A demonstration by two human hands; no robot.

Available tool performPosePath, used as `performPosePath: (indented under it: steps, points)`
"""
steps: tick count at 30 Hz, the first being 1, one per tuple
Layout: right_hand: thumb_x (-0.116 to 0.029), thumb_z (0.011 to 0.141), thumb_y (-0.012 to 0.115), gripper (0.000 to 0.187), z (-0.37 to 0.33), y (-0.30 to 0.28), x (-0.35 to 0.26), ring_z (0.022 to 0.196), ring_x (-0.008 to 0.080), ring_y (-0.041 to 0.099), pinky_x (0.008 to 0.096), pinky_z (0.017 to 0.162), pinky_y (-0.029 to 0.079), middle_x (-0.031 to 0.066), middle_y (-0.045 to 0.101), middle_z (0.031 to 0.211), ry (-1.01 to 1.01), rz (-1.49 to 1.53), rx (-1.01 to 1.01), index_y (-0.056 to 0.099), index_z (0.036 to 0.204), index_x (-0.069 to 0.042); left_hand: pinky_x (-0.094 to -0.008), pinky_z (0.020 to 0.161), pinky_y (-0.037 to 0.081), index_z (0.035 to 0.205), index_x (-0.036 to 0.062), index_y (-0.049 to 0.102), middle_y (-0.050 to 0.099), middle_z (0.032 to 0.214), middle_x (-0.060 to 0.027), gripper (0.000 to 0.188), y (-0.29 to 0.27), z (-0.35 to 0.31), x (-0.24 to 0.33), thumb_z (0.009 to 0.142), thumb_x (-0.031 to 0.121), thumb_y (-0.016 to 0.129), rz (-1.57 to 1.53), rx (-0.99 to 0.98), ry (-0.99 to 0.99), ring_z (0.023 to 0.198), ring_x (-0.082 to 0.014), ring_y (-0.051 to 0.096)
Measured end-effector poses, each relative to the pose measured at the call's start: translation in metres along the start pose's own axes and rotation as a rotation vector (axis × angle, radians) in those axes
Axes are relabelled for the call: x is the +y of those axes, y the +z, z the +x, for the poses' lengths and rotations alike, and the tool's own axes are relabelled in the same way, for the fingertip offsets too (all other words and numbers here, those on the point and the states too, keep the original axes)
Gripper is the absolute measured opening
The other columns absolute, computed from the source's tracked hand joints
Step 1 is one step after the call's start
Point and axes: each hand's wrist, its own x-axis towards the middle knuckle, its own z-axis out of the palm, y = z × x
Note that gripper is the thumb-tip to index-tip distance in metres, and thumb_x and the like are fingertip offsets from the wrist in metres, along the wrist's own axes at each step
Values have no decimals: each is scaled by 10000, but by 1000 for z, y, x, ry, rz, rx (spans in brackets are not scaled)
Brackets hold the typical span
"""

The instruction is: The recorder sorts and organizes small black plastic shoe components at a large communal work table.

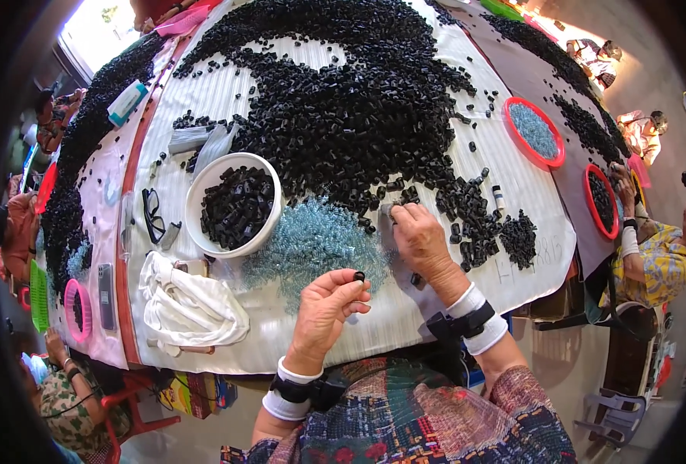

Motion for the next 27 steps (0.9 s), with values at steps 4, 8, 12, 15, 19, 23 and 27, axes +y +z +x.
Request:
performPosePath:
  steps: [4, 8, 12, 15, 19, 23, 27]
  points:
    - [-8, 740, 552, 211, -8, -19, 6, 824, 297, 548, 385, 719, 463, 109, 568, 829, -11, 57, 63, 570, 948, -43, -268, 608, 563, 980, 10, 602, 656, 893, -140, 140, -1, -2, -1, 840, 11, 600, -10, -2, 9, 719, -169, 650]
    - [30, 720, 585, 236, -24, -37, 2, 809, 304, 535, 389, 732, 456, 120, 572, 817, 43, 205, 47, 575, 950, -23, -273, 605, 564, 970, 9, 600, 654, 892, -141, 132, -1, -2, -2, 838, 7, 599, -14, 8, -8, 715, -168, 646]
    - [18, 710, 581, 227, -29, -32, -5, 820, 282, 539, 382, 711, 441, 97, 573, 794, -41, 200, 17, 586, 930, -41, -273, 607, 564, 958, 8, 594, 648, 879, -128, 121, 2, -1, -5, 837, -1, 589, 23, 21, -25, 710, -161, 639]
    - [-63, 697, 589, 223, -31, -23, -10, 828, 237, 542, 358, 703, 396, 43, 578, 796, -92, -16, -49, 589, 919, -86, -272, 609, 564, 954, 8, 591, 645, 873, -120, 117, 6, -1, -6, 838, -3, 583, 48, 20, -32, 707, -156, 636]
    - [-62, 701, 594, 249, -29, -17, -13, 828, 245, 539, 359, 702, 394, 44, 571, 803, -89, -27, -45, 583, 948, -86, -272, 612, 564, 955, 10, 589, 645, 875, -118, 116, 6, -2, -7, 840, -5, 581, 82, 35, -19, 707, -152, 637]
    - [-42, 703, 602, 250, -30, -18, -11, 799, 266, 539, 373, 685, 395, 72, 555, 800, -68, 31, 3, 562, 948, -67, -272, 614, 565, 962, 13, 589, 648, 877, -120, 118, 5, -1, -6, 845, -5, 579, 104, 55, -12, 710, -154, 642]
    - [20, 689, 619, 263, -37, -31, -22, 760, 313, 539, 409, 660, 425, 127, 535, 799, 61, 311, 40, 535, 935, -24, -246, 613, 544, 990, 6, 585, 656, 891, -116, 158, 10, -2, -7, 840, 30, 627, 176, 73, 21, 726, -146, 647]
